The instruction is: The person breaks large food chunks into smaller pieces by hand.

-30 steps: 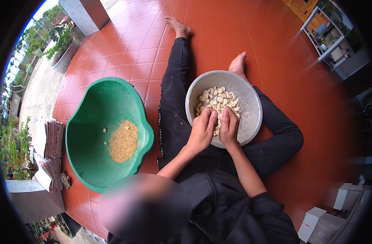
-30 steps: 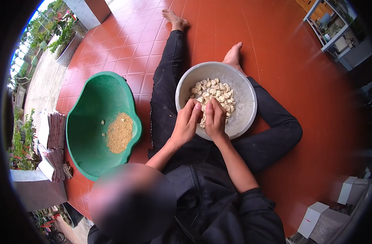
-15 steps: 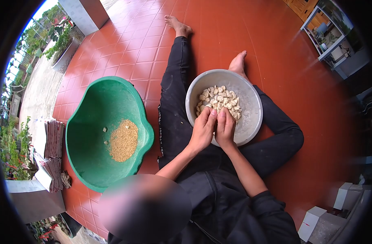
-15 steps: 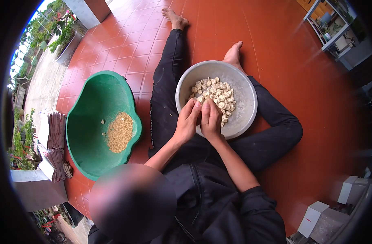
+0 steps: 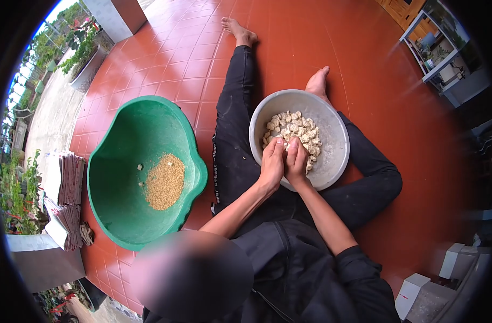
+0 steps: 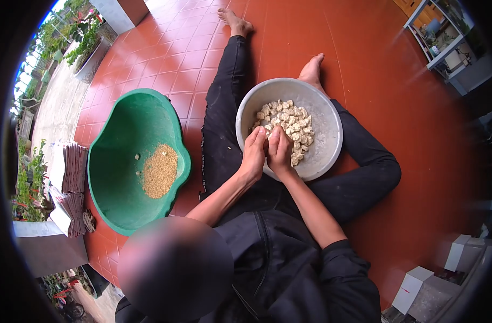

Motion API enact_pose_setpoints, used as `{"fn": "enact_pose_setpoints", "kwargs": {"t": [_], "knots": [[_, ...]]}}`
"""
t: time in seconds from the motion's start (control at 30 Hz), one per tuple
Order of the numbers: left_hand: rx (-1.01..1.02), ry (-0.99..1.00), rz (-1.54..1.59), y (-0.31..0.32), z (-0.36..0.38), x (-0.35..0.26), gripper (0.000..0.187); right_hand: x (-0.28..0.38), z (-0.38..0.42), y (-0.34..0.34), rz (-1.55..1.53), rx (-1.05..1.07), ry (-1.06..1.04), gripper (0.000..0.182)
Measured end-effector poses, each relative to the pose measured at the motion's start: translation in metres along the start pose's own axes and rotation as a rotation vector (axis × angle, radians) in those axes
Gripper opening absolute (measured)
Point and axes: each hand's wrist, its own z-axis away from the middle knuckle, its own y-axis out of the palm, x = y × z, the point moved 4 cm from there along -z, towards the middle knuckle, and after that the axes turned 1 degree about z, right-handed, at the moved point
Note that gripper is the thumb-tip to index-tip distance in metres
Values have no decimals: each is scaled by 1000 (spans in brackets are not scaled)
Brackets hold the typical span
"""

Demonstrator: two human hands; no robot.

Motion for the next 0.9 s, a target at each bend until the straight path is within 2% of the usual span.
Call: {"fn": "enact_pose_setpoints", "kwargs": {"t": [0.07, 0.13, 0.2, 0.23, 0.27, 0.37, 0.4, 0.47, 0.53, 0.6, 0.63, 0.67, 0.77, 0.8, 0.9], "knots": [[-23, 57, -91, -2, -3, 5, 22, -7, 0, 1, 2, 10, 70, 30], [-25, 31, -61, -1, -5, 1, 22, -6, -1, -1, 15, 8, 79, 30], [42, -126, 89, -4, -5, 0, 22, -11, -3, 2, -122, -4, 252, 31], [65, -125, 110, -6, -6, -6, 23, -10, -3, 2, -216, -31, 299, 31], [61, -119, 114, -9, -5, -11, 23, -13, -1, 2, -443, -6, 493, 30], [-3, 10, -113, -22, 11, -46, 25, 4, -6, -1, -652, 69, 447, 29], [43, 126, -178, -29, 21, -65, 24, 11, -8, -4, -579, 87, 382, 28], [-12, 292, -309, -42, 55, -117, 20, 44, -15, -4, -391, 123, 301, 25], [-235, 448, -456, -67, 93, -164, 19, 77, -24, 10, -376, 211, 189, 23], [-528, 586, -692, -107, 119, -196, 22, 111, -36, 38, -335, 245, -13, 24], [-689, 547, -902, -123, 129, -209, 25, 136, -45, 54, -307, 273, -153, 25], [-846, 502, -1108, -137, 137, -222, 28, 149, -49, 74, -300, 350, -191, 25], [-1064, 311, -1342, -188, 165, -238, 31, 149, -48, 102, -228, 436, -179, 23], [-1126, 340, -1353, -191, 174, -243, 27, 146, -46, 97, -228, 432, -149, 24], [-1120, 478, -1311, -199, 187, -253, 22, 112, -49, 72, -183, 349, -72, 14]]}}
